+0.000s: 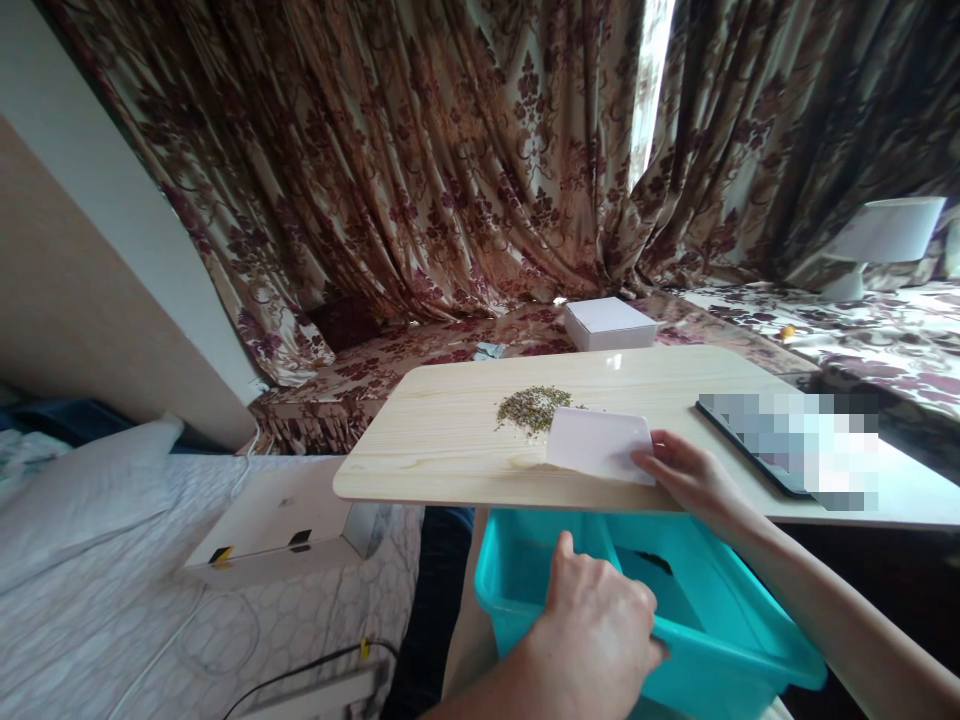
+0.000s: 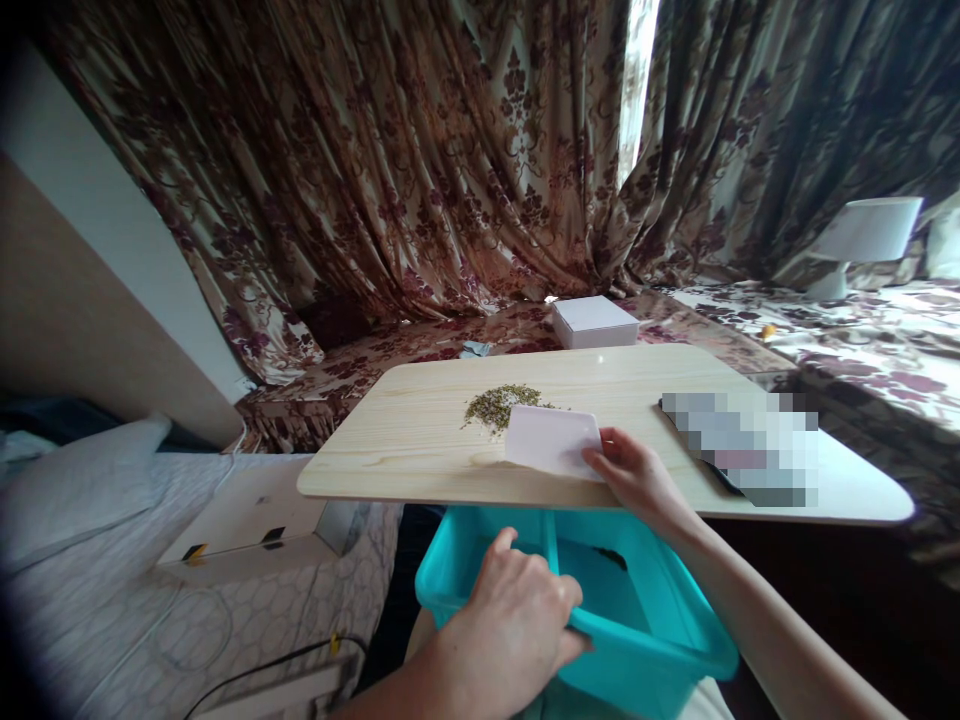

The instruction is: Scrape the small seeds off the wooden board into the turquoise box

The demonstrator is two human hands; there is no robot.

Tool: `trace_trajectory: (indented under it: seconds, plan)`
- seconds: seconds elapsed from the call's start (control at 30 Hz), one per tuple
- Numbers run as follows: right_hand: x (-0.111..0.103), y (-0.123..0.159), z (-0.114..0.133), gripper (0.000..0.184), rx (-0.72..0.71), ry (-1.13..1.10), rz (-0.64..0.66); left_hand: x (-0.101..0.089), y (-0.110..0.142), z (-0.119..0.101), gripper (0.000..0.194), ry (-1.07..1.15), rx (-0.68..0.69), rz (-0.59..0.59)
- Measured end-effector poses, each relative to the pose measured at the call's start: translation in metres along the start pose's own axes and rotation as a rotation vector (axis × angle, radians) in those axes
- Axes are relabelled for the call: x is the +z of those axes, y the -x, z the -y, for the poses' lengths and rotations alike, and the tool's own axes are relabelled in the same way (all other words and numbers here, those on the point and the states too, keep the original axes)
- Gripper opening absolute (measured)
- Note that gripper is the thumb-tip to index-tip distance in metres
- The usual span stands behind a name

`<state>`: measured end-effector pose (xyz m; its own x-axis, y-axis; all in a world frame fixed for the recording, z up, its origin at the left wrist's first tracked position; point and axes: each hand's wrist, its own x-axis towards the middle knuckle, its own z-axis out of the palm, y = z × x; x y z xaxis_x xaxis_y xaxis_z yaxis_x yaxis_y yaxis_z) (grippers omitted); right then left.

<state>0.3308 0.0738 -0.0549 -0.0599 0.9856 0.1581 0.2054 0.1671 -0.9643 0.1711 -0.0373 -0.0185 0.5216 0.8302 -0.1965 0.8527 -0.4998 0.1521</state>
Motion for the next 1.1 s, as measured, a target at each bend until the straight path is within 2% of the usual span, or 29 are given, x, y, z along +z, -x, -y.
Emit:
trace_trajectory:
  seconds: [0.13,0.3,0.43,0.67,0.83,0.93,1.1]
  plan:
    - [0.008,0.005,0.008,0.043,0.013,-0.022,0.088,-0.001,0.0,-0.001,0.021,-0.016,0.001,0.008]
    - [0.008,-0.01,0.002,0.044,-0.035,-0.047,0.042,-0.001,0.0,0.0,0.021,-0.026,0.006,-0.001]
    - [0.009,-0.017,-0.005,0.041,-0.017,-0.045,0.05,-0.001,0.0,0.0,0.02,-0.018,0.012,-0.002]
    - [0.018,0.002,0.006,0.038,-0.005,-0.069,0.169,0.003,-0.002,0.001,0.02,-0.04,0.018,-0.024]
    - [0.02,0.01,0.014,0.038,-0.03,-0.034,0.25,-0.002,-0.003,-0.001,0.02,-0.005,-0.007,0.017]
    - [0.013,0.006,0.015,0.04,-0.054,-0.037,0.187,-0.002,0.002,0.003,0.02,0.008,-0.016,0.002]
    - [-0.013,-0.012,0.01,0.038,-0.063,-0.047,-0.075,0.006,0.024,0.024,0.024,0.062,-0.063,-0.057]
